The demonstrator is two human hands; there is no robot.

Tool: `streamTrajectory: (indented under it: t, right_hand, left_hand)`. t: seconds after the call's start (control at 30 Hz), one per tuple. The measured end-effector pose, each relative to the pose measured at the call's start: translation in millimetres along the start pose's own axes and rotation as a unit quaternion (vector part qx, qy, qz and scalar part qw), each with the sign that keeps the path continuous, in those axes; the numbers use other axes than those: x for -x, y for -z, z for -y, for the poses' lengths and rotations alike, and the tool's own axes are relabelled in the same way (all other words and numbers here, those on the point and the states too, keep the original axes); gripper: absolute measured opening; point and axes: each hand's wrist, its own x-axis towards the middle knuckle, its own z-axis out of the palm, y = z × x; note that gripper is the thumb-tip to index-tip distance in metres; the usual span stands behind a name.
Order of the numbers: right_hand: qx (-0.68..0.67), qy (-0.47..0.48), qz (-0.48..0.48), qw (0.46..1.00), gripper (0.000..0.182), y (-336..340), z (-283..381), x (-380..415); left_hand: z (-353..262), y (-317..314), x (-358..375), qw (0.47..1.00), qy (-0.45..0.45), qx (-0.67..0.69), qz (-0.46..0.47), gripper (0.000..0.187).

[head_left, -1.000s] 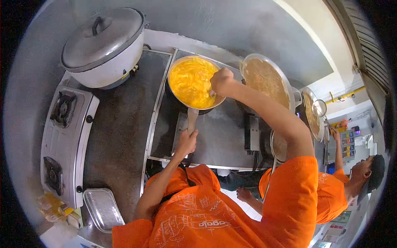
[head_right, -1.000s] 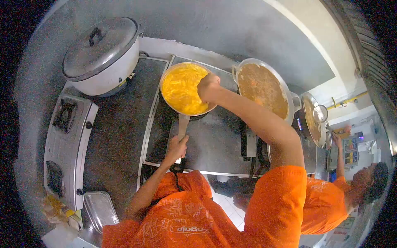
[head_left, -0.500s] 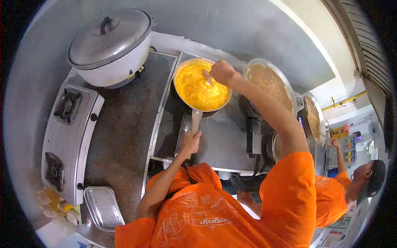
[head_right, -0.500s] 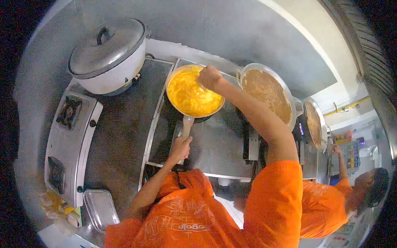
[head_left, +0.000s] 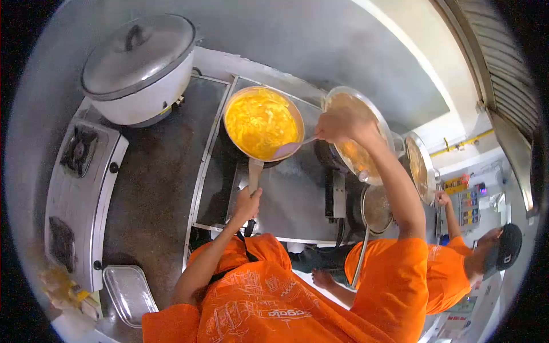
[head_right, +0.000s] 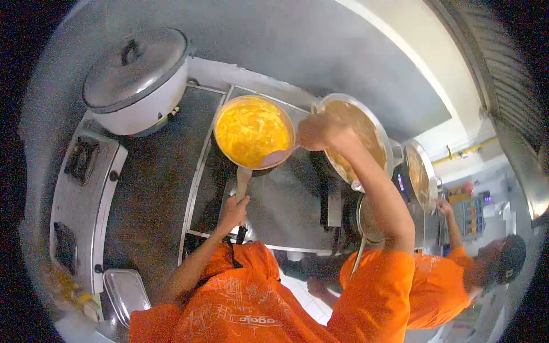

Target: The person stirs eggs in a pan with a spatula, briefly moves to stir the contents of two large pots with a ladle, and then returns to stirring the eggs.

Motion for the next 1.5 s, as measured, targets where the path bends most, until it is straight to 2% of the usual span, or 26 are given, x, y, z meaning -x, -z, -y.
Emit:
streamTrajectory:
  t: [0.13,0.23,0.3,0.33,0.5,0.57,0.63,0.67,0.73,0.77,0.83,0.9,0.93,1.0,1.13,1.2,1.33,1.43,1.5]
  right_hand:
    - [0.059,-0.007,-0.028,0.998,0.022,-26.4,12.4,-25.5]
    - [0.083,-0.043,0.019,0.995,0.028,-43.0,26.1,-44.0]
    - [0.075,-0.049,-0.043,0.995,0.025,-60.8,29.8,-57.5]
    - [0.081,-0.044,-0.044,0.995,0.025,-68.9,30.3,-66.6]
    - [0.097,-0.023,-0.172,0.980,0.022,-88.0,19.1,-94.8]
    - [0.094,-0.017,-0.139,0.986,0.023,-96.0,5.4,-108.0]
    - [0.097,-0.014,-0.209,0.973,0.027,-99.8,1.1,-104.1]
    - [0.101,-0.012,-0.212,0.972,0.027,-102.3,-0.9,-101.0]
    - [0.099,0.004,-0.360,0.928,0.023,-104.7,2.1,-89.9]
    - [0.101,0.012,-0.364,0.926,0.023,-103.2,3.8,-81.9]
    - [0.013,-0.022,-0.277,0.961,0.022,-75.9,14.2,-47.9]
    - [-0.087,-0.036,-0.294,0.951,0.023,-68.7,15.1,-26.2]
    - [-0.084,-0.028,-0.298,0.950,0.023,-65.0,10.8,-14.2]
    - [-0.147,-0.001,-0.238,0.960,0.023,-58.7,-0.1,5.4]
    - [-0.126,0.062,-0.171,0.975,0.021,-68.8,-5.5,7.5]
    - [0.045,0.063,-0.057,0.995,0.020,-99.0,5.2,-20.9]
    - [-0.041,0.060,-0.137,0.988,0.020,-105.6,32.0,-39.7]
    - [-0.062,0.019,-0.093,0.994,0.019,-101.6,37.7,-60.3]
    - [-0.060,0.036,-0.106,0.992,0.019,-111.4,34.1,-82.6]
  left_hand:
    - [-5.5,1.0,1.7,1.000,0.006,0.013,0.020,0.024]
    - [-2.9,0.6,0.9,1.000,0.007,0.006,0.020,0.027]
    - [-2.2,1.2,0.2,0.999,0.016,0.038,0.019,0.026]
    - [-2.0,1.1,-0.6,0.999,0.015,0.044,0.015,0.026]
    - [-15.5,1.6,10.2,1.000,0.014,-0.011,0.004,0.026]
    - [-15.5,3.6,10.5,0.999,0.000,-0.043,0.002,0.027]
    - [-5.6,3.2,4.1,0.998,-0.046,-0.033,0.005,0.025]
    - [-0.9,4.2,0.9,0.998,-0.049,-0.030,0.002,0.025]
    - [-6.8,7.2,3.9,0.998,-0.015,-0.052,0.023,0.028]
    - [-0.9,6.4,-0.4,0.999,-0.016,-0.047,0.015,0.028]
    - [18.5,2.9,-13.8,0.992,-0.079,-0.097,-0.013,0.030]
    - [7.0,5.0,-5.3,0.993,-0.086,-0.074,-0.027,0.032]
    - [-2.5,6.5,3.0,0.997,-0.061,-0.055,-0.013,0.032]
    - [-4.6,5.6,4.9,0.999,-0.029,-0.032,-0.002,0.032]
    - [6.5,3.1,-1.7,0.999,-0.027,-0.046,0.002,0.032]
    - [6.4,2.6,-2.4,0.991,-0.089,-0.098,-0.033,0.033]
    - [1.7,1.7,0.3,0.995,-0.027,-0.080,-0.045,0.032]
    - [1.3,0.7,-1.2,0.992,-0.049,-0.105,-0.038,0.034]
    - [-5.5,1.9,3.2,0.992,-0.033,-0.116,-0.027,0.035]
